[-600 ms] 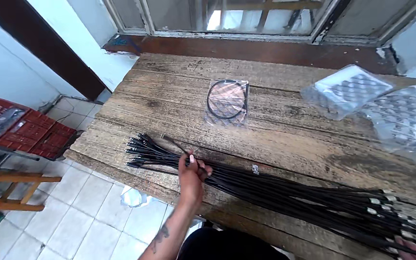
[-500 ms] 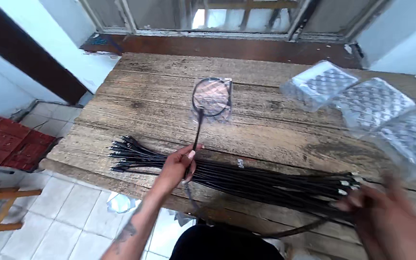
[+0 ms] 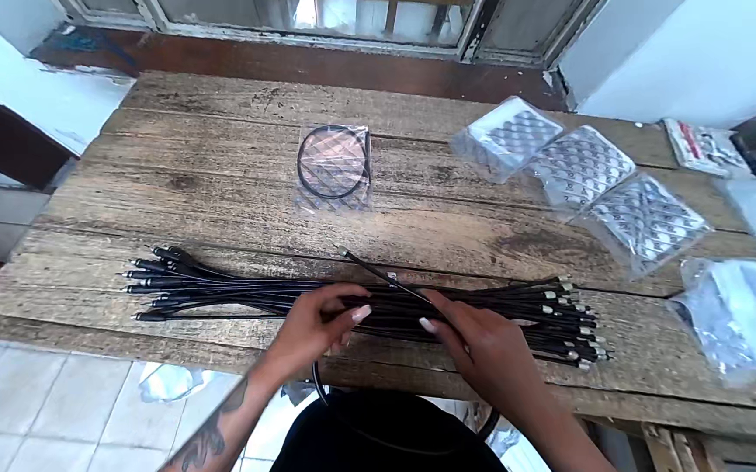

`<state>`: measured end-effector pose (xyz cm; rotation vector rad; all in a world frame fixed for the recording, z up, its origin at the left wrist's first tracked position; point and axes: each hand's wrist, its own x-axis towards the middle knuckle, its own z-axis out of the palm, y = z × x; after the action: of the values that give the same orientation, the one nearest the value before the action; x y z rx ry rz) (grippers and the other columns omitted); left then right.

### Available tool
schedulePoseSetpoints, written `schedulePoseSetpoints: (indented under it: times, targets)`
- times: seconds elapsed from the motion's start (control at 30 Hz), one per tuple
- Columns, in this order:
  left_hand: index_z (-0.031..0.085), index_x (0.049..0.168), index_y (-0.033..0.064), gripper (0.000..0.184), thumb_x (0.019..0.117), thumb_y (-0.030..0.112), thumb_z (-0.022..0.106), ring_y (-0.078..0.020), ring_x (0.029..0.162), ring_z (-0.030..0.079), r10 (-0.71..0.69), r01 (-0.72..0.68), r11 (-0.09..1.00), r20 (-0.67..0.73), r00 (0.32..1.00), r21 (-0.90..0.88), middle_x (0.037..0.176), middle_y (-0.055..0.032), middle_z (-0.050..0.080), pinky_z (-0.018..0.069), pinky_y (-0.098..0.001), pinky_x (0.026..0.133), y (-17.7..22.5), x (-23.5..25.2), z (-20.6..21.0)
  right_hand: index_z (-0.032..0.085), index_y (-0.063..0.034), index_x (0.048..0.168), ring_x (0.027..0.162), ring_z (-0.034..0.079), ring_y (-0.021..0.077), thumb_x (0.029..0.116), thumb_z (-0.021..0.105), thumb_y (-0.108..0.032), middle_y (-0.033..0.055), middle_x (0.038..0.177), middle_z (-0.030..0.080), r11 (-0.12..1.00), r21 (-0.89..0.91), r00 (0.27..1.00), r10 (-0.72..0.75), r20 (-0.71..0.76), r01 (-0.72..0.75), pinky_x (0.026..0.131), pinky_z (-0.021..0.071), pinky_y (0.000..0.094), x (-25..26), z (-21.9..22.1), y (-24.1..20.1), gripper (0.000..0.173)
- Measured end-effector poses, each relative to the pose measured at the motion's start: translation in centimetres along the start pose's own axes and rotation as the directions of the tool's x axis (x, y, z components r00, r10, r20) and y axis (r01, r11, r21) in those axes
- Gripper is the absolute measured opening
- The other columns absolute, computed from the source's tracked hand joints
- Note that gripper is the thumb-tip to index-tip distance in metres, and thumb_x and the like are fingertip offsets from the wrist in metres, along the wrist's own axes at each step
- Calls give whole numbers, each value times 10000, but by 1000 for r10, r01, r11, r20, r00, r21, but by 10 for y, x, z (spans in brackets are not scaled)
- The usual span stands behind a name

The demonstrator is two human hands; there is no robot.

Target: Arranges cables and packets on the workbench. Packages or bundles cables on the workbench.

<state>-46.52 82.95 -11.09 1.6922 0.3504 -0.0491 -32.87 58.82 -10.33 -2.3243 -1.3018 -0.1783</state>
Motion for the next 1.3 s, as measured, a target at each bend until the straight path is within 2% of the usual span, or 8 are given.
schedulePoseSetpoints:
  times: [0.13,0.3,0.4,0.53,0.63,0.83,1.07,1.3]
  targets:
    - [611,1156,57,311,1051,341,542,23,571,539,85,-181,928,-285,955,-327,754,107,619,476,-166,515,-60,-37,63,629,-25,1281,758,671,238,877,512,-790,68,882,706,995,-49,995,94,34,-92,691,554,471,-34,-2,-3,873]
    - [554,1009,45,152,1029,125,426,32,494,426,-65,-176,868,-459,886,-464,628,102,482,371,-123,477,-11,8,109,390,93,1496,1252,586,448,522,641,-946,293,1448,527,919,108,912,351,215,-379,934,509,644,-79,-11,-34,1446]
    - [550,1077,5,181,1033,167,485,11,532,451,-36,-174,872,-414,909,-458,677,70,486,394,-133,490,9,28,144,241,20,1601,1353,495,458,543,786,-828,312,1568,367,805,244,838,495,229,-541,1015,480,639,-95,-15,-45,1461]
    - [601,1072,31,414,1100,304,290,19,504,473,155,-182,915,-104,983,-361,641,106,527,423,-142,471,33,62,179,310,-41,1601,1348,518,393,632,821,-742,274,1584,371,642,357,695,719,31,-679,1036,489,579,-121,-29,-27,1300]
    - [679,1061,19,472,1115,301,305,-32,535,555,324,-322,946,140,936,-40,673,59,608,502,-214,501,46,101,205,399,-120,1575,1331,537,344,653,799,-755,218,1547,450,543,363,501,839,-211,-757,1037,497,564,-162,-50,17,1189]
    - [668,1266,32,337,1045,266,567,-239,1040,698,77,-443,784,640,764,434,1140,-143,713,555,-435,968,84,197,362,504,-149,1512,1307,518,478,606,765,-803,282,1538,431,280,220,183,909,-375,-935,989,468,660,-261,-100,102,1148]
    - [703,1260,46,279,1002,87,605,-454,1229,568,344,-713,510,645,682,482,1251,-252,646,450,-585,1066,66,313,561,535,-60,1473,1269,514,556,635,804,-750,369,1535,377,138,306,37,948,-315,-942,984,437,689,-329,-123,139,1118]
    - [440,1481,4,670,891,41,757,-408,1144,656,343,-681,610,640,688,405,1277,-231,656,520,-590,993,70,322,611,561,-117,1462,1283,507,545,642,775,-777,354,1545,374,103,364,-1,961,-275,-926,979,434,686,-358,-138,179,1075]
